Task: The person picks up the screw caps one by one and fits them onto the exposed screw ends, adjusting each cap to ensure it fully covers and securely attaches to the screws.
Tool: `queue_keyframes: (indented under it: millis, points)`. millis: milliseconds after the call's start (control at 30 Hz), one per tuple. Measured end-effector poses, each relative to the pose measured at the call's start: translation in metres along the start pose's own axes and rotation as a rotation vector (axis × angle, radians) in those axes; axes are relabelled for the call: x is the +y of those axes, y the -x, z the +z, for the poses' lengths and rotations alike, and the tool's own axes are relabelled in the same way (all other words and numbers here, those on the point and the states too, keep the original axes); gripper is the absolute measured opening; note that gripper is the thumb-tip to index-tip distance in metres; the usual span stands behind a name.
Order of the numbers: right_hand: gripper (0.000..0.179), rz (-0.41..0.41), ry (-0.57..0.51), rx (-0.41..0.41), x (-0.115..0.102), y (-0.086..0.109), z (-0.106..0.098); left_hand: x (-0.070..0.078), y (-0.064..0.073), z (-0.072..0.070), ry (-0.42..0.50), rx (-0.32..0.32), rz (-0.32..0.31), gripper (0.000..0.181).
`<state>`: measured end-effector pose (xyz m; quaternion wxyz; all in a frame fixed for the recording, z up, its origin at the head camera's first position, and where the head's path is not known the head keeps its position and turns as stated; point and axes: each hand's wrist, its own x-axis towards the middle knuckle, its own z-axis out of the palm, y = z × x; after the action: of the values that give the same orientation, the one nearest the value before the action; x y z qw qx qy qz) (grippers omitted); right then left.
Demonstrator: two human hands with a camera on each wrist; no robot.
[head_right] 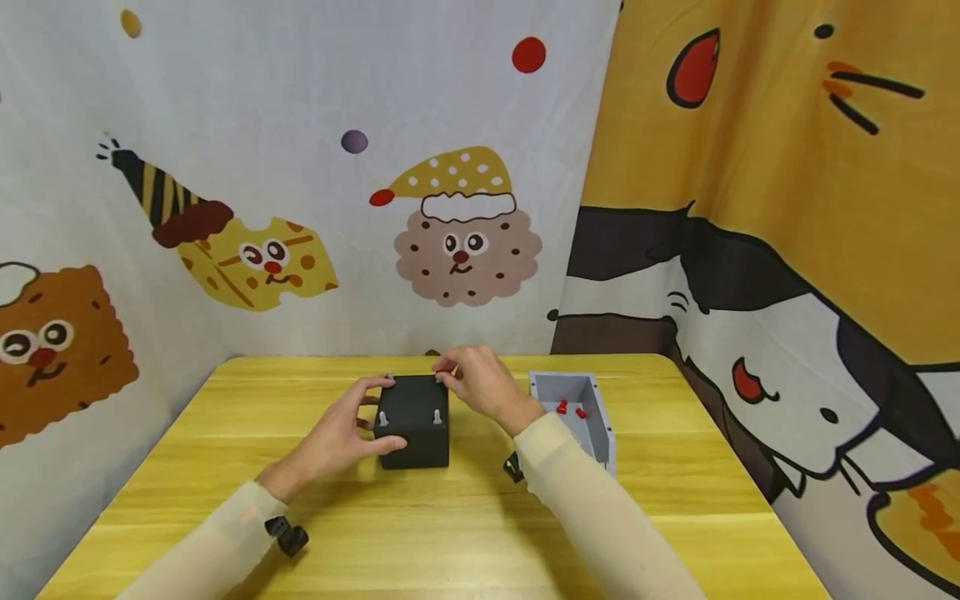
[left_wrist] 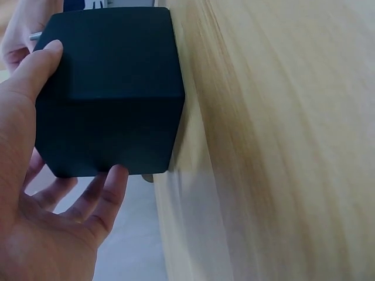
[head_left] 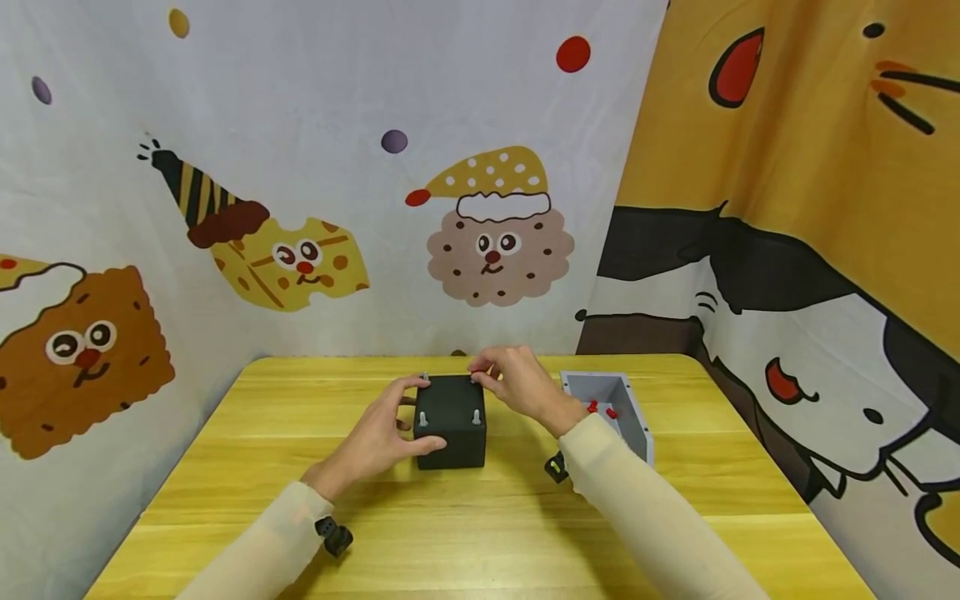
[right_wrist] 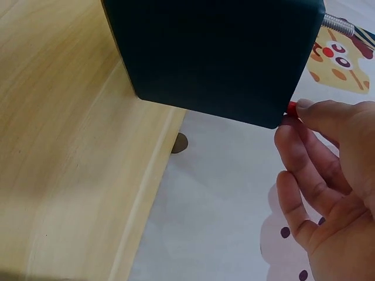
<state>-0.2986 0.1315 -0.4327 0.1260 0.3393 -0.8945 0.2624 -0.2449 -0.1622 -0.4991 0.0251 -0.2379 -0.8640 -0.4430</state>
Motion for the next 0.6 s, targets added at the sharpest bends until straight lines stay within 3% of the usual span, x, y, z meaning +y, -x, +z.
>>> queue_keyframes:
  millis: [233,600]
  points:
    - [0.012,-0.044,0.037,0.017,-0.0006,0.0043,0.0000,0.0000,0.0008,0.0006,0.000,0.002,-0.015,0.102]
    - [0.022,-0.045,0.050,0.018,0.0004,0.0084,-0.0019,0.0039,0.0026,-0.0012,-0.014,-0.005,-0.049,0.114]
